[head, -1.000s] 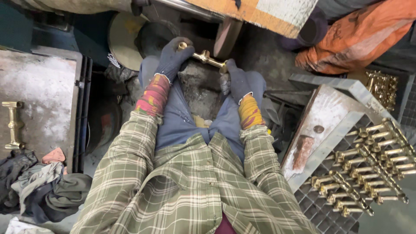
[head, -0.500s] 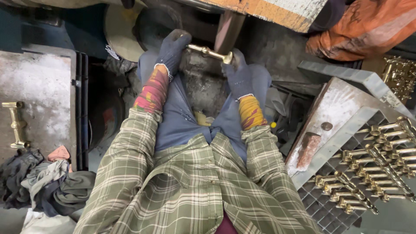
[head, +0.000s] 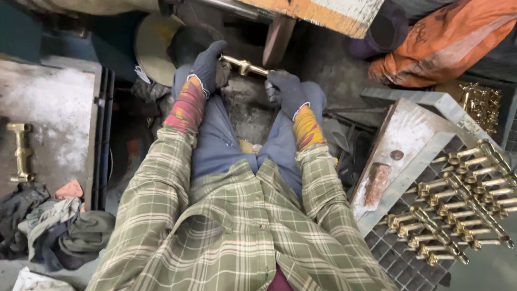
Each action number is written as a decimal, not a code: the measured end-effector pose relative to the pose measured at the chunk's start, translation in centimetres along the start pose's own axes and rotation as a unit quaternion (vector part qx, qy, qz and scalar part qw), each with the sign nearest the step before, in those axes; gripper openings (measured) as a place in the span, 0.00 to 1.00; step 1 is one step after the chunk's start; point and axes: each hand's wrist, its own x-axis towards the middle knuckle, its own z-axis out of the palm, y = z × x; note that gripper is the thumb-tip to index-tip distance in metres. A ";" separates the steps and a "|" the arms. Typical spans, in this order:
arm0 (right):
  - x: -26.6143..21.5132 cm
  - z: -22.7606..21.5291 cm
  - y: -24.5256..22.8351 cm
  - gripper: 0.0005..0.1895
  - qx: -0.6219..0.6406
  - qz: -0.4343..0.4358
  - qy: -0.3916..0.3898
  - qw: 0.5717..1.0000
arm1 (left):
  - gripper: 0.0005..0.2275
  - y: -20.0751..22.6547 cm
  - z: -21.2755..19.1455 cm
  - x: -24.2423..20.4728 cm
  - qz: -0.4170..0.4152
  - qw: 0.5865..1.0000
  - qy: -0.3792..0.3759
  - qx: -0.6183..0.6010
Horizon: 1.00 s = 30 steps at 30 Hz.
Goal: The person sits on the floor and uses a grinding machine to polish brass-colored metal parts. They hold each part with gloved hands against the rotating wheel, rotating it to smooth the surface, and then place the finished items into a metal grid tray.
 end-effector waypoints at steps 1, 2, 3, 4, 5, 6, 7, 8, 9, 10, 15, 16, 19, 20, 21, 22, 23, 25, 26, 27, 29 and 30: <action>-1.1 0.1 -0.1 0.12 0.062 0.039 -0.017 0.997 | 0.11 0.1 0.3 -1.9 0.173 0.972 -0.029 0.159; -2.2 0.5 -0.6 0.14 0.124 0.075 -0.035 0.989 | 0.11 0.5 0.9 -4.0 0.339 0.886 -0.060 0.309; -3.2 1.1 -1.2 0.16 0.184 0.110 -0.053 0.975 | 0.12 1.0 1.6 -6.4 0.484 0.750 -0.089 0.442; -4.8 2.0 -1.2 0.21 0.187 0.140 -0.044 0.971 | 0.11 1.0 2.8 -9.2 0.456 0.708 -0.081 0.534; -6.6 3.0 -1.0 0.26 0.191 0.170 -0.034 0.966 | 0.09 0.8 4.4 -11.9 0.422 0.657 -0.073 0.620; -8.7 4.0 -0.5 0.31 0.193 0.199 -0.023 0.960 | 0.13 0.6 6.1 -14.5 0.325 0.766 -0.057 0.552; -10.3 5.1 -0.1 0.28 0.064 0.055 -0.080 0.993 | 0.20 0.4 7.7 -17.0 0.218 0.855 -0.041 0.469; -11.7 5.9 0.3 0.31 -0.067 -0.093 -0.134 0.984 | 0.21 0.5 8.8 -19.1 0.177 0.844 -0.080 0.500; -12.6 6.3 0.4 0.37 -0.196 -0.237 -0.184 0.934 | 0.22 0.5 9.7 -20.9 0.137 0.829 -0.119 0.529; -13.3 6.5 0.5 0.33 -0.130 -0.179 -0.179 0.959 | 0.23 0.6 10.1 -22.1 0.094 0.810 -0.157 0.557; -13.8 5.3 0.5 0.16 0.276 0.155 -0.100 0.943 | 0.15 0.4 7.7 -20.0 0.121 0.907 -0.177 0.362; -13.9 4.8 0.3 0.14 0.223 0.162 -0.095 0.956 | 0.14 0.1 6.9 -18.4 0.123 0.938 -0.167 0.277; -14.6 4.0 -0.7 0.11 0.019 0.105 -0.116 0.988 | 0.12 0.2 5.2 -13.1 0.300 0.887 -0.324 0.134; -15.0 3.7 -1.2 0.12 -0.080 0.034 -0.145 0.986 | 0.11 0.3 5.1 -11.8 0.308 0.896 -0.209 0.242; -15.2 3.6 -1.7 0.12 -0.176 -0.039 -0.173 0.968 | 0.11 0.4 5.3 -10.7 0.309 0.882 -0.089 0.344; -15.1 3.6 -2.4 0.11 -0.151 0.003 -0.115 0.982 | 0.10 0.5 5.8 -9.8 0.201 0.944 -0.096 0.243; -14.7 3.7 -3.1 0.10 -0.126 0.045 -0.056 0.989 | 0.09 0.8 6.5 -9.0 0.088 0.982 -0.103 0.134; -13.7 3.9 -4.2 0.09 -0.119 0.051 0.038 0.991 | 0.08 1.1 7.6 -8.4 0.027 0.989 -0.133 0.061; -13.1 4.0 -4.8 0.08 -0.136 0.014 0.072 0.988 | 0.09 1.2 8.3 -8.1 0.079 0.979 -0.160 0.104; -12.3 4.0 -5.3 0.08 -0.153 -0.024 0.107 0.982 | 0.10 1.4 8.8 -7.8 0.131 0.963 -0.184 0.146; -11.4 3.8 -5.7 0.09 -0.176 -0.110 0.161 0.965 | 0.10 0.7 9.4 -7.7 0.173 0.953 -0.151 0.199; -11.0 3.7 -5.7 0.09 -0.185 -0.153 0.189 0.952 | 0.10 0.5 9.6 -7.4 0.192 0.945 -0.137 0.228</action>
